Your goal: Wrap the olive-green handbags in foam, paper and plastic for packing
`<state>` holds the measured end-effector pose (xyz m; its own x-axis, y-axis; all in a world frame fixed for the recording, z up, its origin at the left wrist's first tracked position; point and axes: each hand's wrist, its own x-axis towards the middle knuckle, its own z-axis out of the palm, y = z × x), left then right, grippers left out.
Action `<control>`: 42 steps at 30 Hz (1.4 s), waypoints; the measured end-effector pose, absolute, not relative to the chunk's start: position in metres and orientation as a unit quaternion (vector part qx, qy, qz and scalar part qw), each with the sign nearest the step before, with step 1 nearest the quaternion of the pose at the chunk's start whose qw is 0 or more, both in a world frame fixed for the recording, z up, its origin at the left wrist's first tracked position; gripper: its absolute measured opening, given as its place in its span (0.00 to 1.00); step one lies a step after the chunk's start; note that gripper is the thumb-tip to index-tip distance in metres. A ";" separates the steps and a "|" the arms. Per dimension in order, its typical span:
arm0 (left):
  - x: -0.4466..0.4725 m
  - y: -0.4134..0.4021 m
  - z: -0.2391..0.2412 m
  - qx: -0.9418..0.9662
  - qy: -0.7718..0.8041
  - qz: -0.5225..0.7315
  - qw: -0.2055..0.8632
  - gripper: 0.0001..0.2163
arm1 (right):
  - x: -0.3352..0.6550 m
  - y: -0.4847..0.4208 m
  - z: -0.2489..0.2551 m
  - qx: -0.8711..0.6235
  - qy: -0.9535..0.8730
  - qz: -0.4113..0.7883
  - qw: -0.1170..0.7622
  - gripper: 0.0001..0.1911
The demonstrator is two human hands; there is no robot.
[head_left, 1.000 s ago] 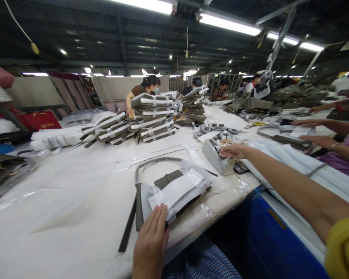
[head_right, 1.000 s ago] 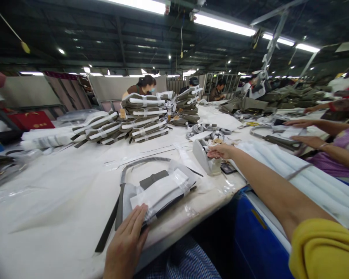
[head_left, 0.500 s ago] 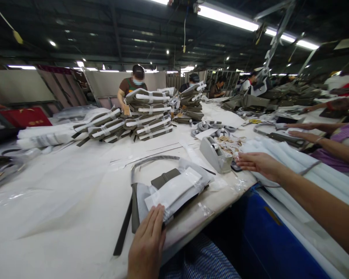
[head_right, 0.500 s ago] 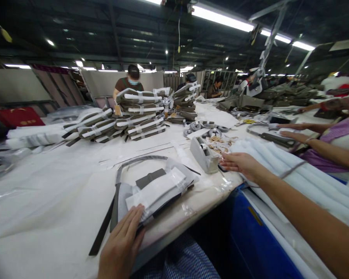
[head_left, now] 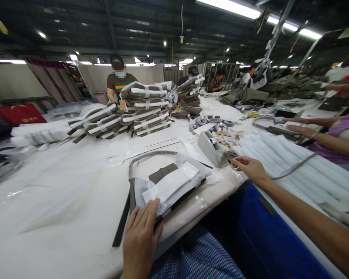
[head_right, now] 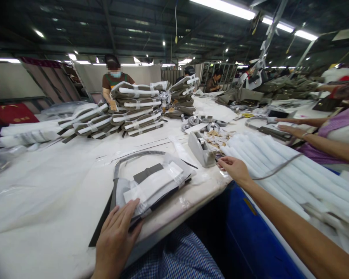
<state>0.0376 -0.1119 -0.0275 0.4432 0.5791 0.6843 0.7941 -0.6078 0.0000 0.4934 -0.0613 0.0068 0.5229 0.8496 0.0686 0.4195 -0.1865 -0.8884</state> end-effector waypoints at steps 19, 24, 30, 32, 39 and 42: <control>0.038 -0.117 -0.025 -0.820 -0.470 -0.325 0.024 0.28 | 0.394 -0.119 0.085 -0.318 -0.940 -0.109 0.056 0.10; 0.039 -0.119 -0.020 -0.809 -0.492 -0.320 -0.022 0.33 | 0.317 -0.096 0.096 -0.205 -0.977 -0.053 0.025 0.11; 0.041 -0.119 -0.019 -0.800 -0.497 -0.332 -0.049 0.36 | 0.250 -0.055 0.097 -0.124 -0.990 -0.047 -0.042 0.10; 0.041 -0.119 -0.019 -0.795 -0.499 -0.339 -0.061 0.36 | 0.236 -0.044 0.096 -0.111 -0.990 -0.045 -0.069 0.09; 0.035 -0.119 -0.015 -0.793 -0.485 -0.352 -0.107 0.40 | 0.212 -0.025 0.097 -0.074 -0.988 -0.028 -0.131 0.08; 0.032 -0.119 -0.013 -0.795 -0.482 -0.349 -0.120 0.44 | 0.206 -0.023 0.098 -0.069 -0.987 -0.033 -0.145 0.09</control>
<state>0.0320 -0.1188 -0.0133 0.2914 0.8498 0.4393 0.6823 -0.5065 0.5272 0.2056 -0.0228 0.0980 -0.9487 0.1451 -0.2809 0.1262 0.9884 0.0845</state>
